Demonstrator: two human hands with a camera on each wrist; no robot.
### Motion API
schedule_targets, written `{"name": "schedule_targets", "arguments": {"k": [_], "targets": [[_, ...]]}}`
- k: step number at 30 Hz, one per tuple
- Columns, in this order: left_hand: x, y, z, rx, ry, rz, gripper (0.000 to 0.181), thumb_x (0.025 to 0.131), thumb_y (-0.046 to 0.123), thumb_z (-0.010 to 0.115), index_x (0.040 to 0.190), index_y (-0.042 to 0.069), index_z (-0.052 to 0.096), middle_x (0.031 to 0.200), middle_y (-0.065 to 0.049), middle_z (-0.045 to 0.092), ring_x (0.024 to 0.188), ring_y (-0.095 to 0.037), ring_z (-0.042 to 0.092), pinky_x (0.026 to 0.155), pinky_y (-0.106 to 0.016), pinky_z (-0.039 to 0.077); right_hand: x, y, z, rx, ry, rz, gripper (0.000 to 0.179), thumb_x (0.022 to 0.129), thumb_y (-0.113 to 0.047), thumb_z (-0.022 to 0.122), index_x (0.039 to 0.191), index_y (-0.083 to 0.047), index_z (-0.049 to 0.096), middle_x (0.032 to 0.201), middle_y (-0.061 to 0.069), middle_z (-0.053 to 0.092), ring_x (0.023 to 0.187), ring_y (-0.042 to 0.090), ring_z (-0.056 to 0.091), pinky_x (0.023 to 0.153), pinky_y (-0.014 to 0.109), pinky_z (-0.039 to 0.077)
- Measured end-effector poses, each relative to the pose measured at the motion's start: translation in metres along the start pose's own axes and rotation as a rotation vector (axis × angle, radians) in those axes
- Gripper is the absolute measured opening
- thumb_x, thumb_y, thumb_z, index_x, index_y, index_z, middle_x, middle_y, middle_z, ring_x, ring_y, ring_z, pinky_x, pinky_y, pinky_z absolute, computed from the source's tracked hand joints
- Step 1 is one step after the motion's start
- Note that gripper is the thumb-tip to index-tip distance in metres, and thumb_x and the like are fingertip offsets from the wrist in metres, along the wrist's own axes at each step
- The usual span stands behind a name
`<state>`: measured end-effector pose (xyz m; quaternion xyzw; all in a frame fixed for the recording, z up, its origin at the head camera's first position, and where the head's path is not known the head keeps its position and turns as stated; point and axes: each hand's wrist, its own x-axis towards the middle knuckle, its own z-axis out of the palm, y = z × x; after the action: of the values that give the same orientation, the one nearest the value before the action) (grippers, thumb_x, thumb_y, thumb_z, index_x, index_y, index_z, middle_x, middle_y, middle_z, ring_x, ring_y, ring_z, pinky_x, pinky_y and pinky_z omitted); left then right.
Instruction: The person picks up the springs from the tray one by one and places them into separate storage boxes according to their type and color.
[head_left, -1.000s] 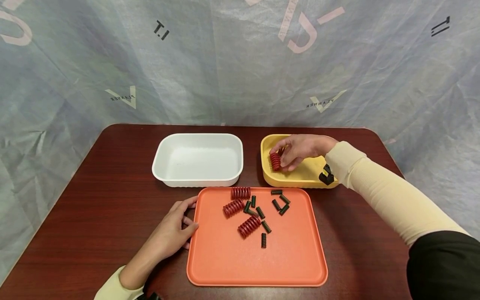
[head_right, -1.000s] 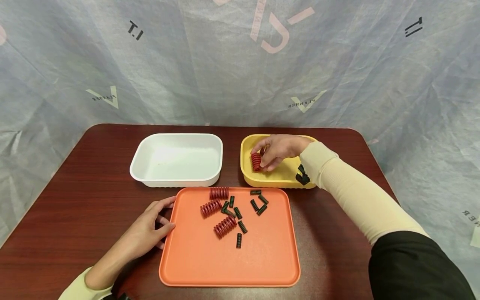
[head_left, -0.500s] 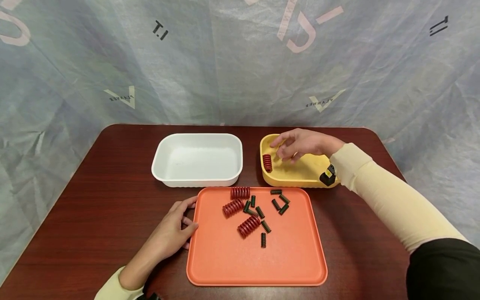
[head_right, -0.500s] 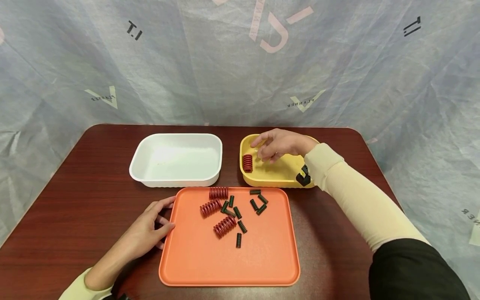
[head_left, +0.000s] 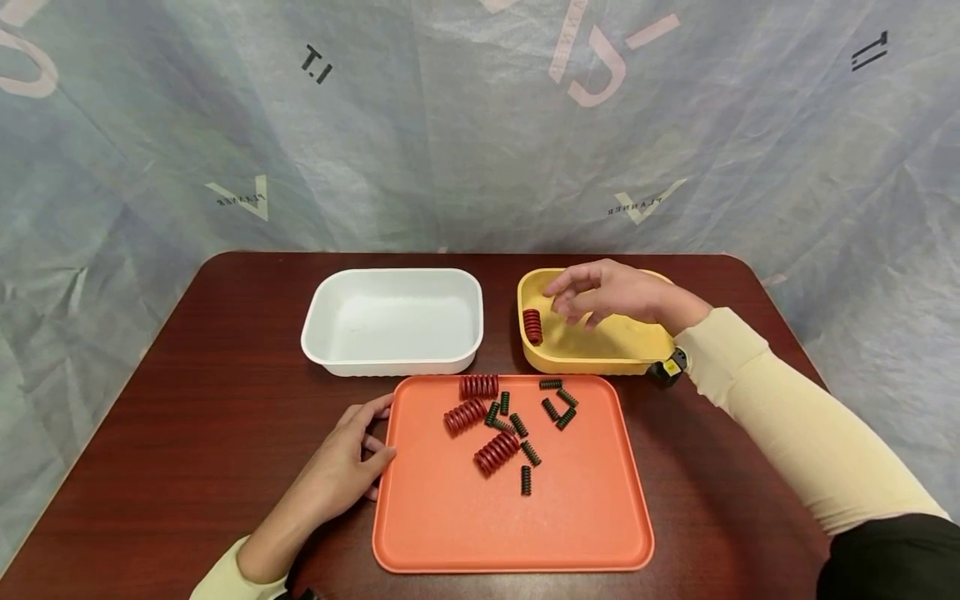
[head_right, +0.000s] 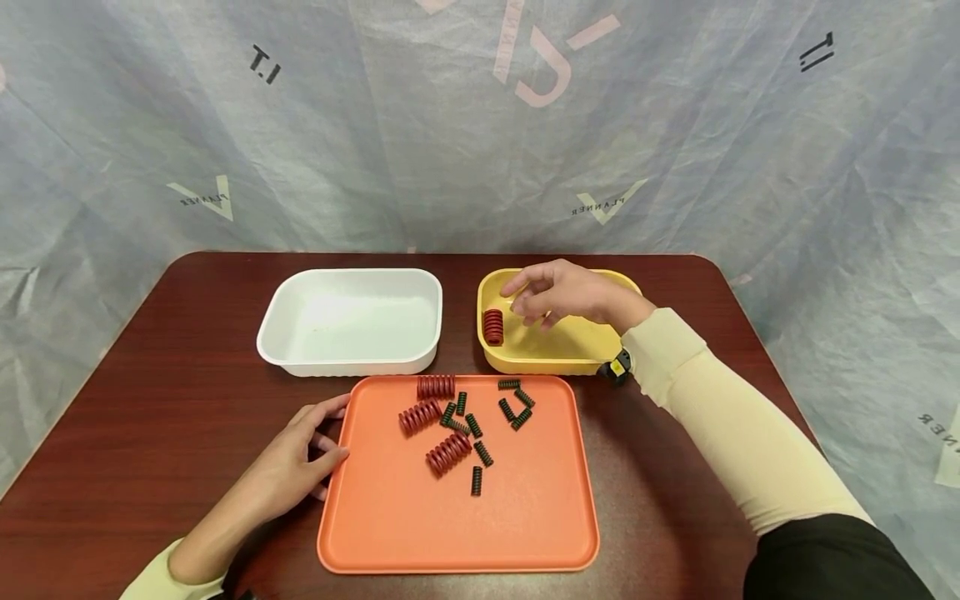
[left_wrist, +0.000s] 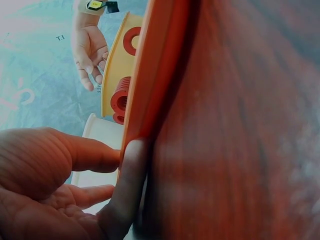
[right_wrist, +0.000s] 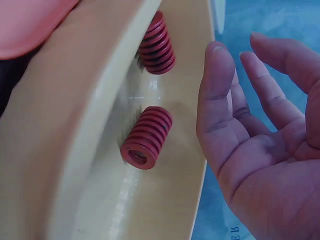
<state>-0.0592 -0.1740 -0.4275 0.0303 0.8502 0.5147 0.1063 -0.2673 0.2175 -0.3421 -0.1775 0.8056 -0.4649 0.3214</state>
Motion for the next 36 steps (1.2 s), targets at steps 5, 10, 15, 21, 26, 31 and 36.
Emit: {"name": "schedule_targets", "arguments": {"k": [5,10,15,21,26,31,36], "targets": [[0.0,0.0,0.0,0.003,0.0,0.002,0.068,0.093,-0.008,0.068,0.154,0.01,0.044,0.139,-0.014,0.047,0.087,-0.021,0.064,0.045,-0.033,0.059,-0.009,-0.002,0.004,0.018,0.037,-0.033,0.037,0.1,-0.011,0.067,0.136,-0.005,0.062,0.132,0.028,0.059,0.108,0.039,0.066,0.083,0.049,0.061],[0.0,0.0,0.0,0.004,0.0,0.001,0.067,0.093,-0.008,0.068,0.153,0.009,0.045,0.139,-0.014,0.046,0.088,-0.021,0.064,0.045,-0.033,0.06,-0.018,-0.003,0.011,0.029,0.058,-0.053,0.038,0.098,-0.016,0.071,0.134,-0.007,0.063,0.135,0.026,0.059,0.11,0.046,0.063,0.082,0.051,0.061],[0.0,0.0,0.001,0.0,-0.001,0.0,0.067,0.093,-0.009,0.068,0.153,0.009,0.045,0.139,-0.015,0.047,0.089,-0.022,0.063,0.045,-0.033,0.06,-0.026,-0.003,0.021,0.047,0.057,-0.081,0.039,0.098,-0.013,0.071,0.135,-0.005,0.062,0.134,0.027,0.059,0.109,0.045,0.064,0.081,0.051,0.062],[0.0,0.001,0.001,-0.004,-0.002,-0.003,0.067,0.094,-0.008,0.068,0.154,0.01,0.044,0.139,-0.015,0.046,0.09,-0.023,0.062,0.046,-0.033,0.06,-0.033,-0.006,0.037,0.056,0.048,-0.141,0.04,0.098,-0.01,0.07,0.137,-0.003,0.062,0.129,0.02,0.063,0.106,0.048,0.065,0.076,0.049,0.063],[-0.001,0.001,0.0,-0.003,0.001,-0.01,0.067,0.094,-0.008,0.068,0.154,0.011,0.045,0.14,-0.014,0.046,0.09,-0.022,0.063,0.046,-0.033,0.06,-0.039,-0.006,0.051,0.08,0.038,-0.165,0.041,0.097,-0.01,0.071,0.136,-0.002,0.062,0.132,0.023,0.062,0.099,0.038,0.068,0.072,0.044,0.064],[-0.001,0.001,0.001,0.006,0.008,-0.002,0.069,0.093,-0.009,0.069,0.154,0.012,0.045,0.139,-0.013,0.047,0.089,-0.022,0.063,0.046,-0.032,0.06,-0.045,-0.005,0.068,0.156,0.033,-0.171,0.042,0.096,-0.007,0.07,0.137,0.0,0.061,0.136,0.024,0.06,0.092,0.038,0.069,0.068,0.04,0.063],[-0.001,0.001,0.001,0.006,0.009,0.005,0.07,0.093,-0.009,0.069,0.154,0.012,0.045,0.139,-0.014,0.047,0.089,-0.022,0.063,0.045,-0.033,0.06,-0.049,0.0,0.086,0.257,0.019,-0.193,0.044,0.096,-0.005,0.07,0.138,-0.003,0.06,0.135,0.025,0.058,0.091,0.043,0.07,0.064,0.037,0.063]]}}
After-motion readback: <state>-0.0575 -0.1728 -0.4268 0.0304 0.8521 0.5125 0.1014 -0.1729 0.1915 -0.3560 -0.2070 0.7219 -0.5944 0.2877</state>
